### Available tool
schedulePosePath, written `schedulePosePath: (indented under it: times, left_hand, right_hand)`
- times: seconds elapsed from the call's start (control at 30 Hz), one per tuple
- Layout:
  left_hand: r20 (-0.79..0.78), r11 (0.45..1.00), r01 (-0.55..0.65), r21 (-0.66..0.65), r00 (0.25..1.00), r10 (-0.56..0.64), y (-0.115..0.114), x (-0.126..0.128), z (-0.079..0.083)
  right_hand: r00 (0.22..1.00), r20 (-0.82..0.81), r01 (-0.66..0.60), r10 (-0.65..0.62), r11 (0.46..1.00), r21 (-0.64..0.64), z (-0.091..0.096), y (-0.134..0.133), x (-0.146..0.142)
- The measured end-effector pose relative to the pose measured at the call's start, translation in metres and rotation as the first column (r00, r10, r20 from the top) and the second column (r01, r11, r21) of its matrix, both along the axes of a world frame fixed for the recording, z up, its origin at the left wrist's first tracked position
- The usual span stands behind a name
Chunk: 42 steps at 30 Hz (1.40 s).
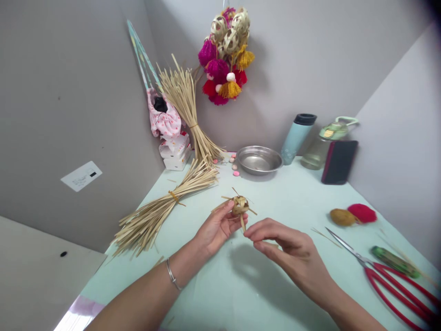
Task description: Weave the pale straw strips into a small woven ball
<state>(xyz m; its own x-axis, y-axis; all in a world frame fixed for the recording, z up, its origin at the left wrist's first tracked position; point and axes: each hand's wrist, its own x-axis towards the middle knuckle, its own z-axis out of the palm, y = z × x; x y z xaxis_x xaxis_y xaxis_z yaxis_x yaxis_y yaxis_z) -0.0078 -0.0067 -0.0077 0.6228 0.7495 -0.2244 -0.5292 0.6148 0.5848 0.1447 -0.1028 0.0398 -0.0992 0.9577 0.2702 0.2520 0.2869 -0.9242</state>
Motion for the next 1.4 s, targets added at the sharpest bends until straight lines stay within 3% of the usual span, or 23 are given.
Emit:
schedulePosePath:
  times: [0.13, 0.27, 0.43, 0.63, 0.77, 0.93, 1.4]
  left_hand:
    - [0.011, 1.0, 0.009, -0.011, 1.0, -0.009, 0.0, 0.0, 0.001]
    - [0.01, 1.0, -0.002, -0.013, 1.0, 0.002, 0.001, 0.0, 0.002]
    - [-0.001, 1.0, 0.002, 0.02, 1.0, -0.002, 0.001, -0.001, 0.0]
    - [0.016, 0.995, 0.006, 0.096, 1.0, -0.007, 0.0, 0.0, -0.004]
    - [0.013, 0.996, -0.003, 0.092, 1.0, 0.002, 0.0, 0.0, -0.003]
    - [0.002, 0.994, -0.01, 0.107, 1.0, 0.009, 0.0, 0.0, -0.002]
    - [-0.044, 0.983, 0.04, 0.178, 0.999, -0.033, -0.002, 0.0, 0.0]
  right_hand:
    - [0.998, 0.057, -0.029, 0.025, 0.997, 0.074, 0.001, -0.002, -0.004]
    - [0.998, 0.061, 0.019, -0.024, 0.997, 0.072, -0.001, -0.002, -0.003]
    - [0.99, 0.025, 0.138, -0.136, 0.985, -0.104, -0.001, 0.0, -0.001]
    - [0.991, -0.032, 0.116, -0.133, 0.942, -0.316, 0.001, 0.006, -0.001]
    - [0.994, 0.026, 0.111, -0.109, 0.917, -0.384, 0.001, 0.01, 0.0]
    - [0.99, 0.131, 0.097, -0.049, 0.916, -0.388, -0.001, 0.012, 0.002]
    - [0.969, 0.232, 0.166, -0.084, 0.918, -0.361, -0.002, 0.013, 0.001]
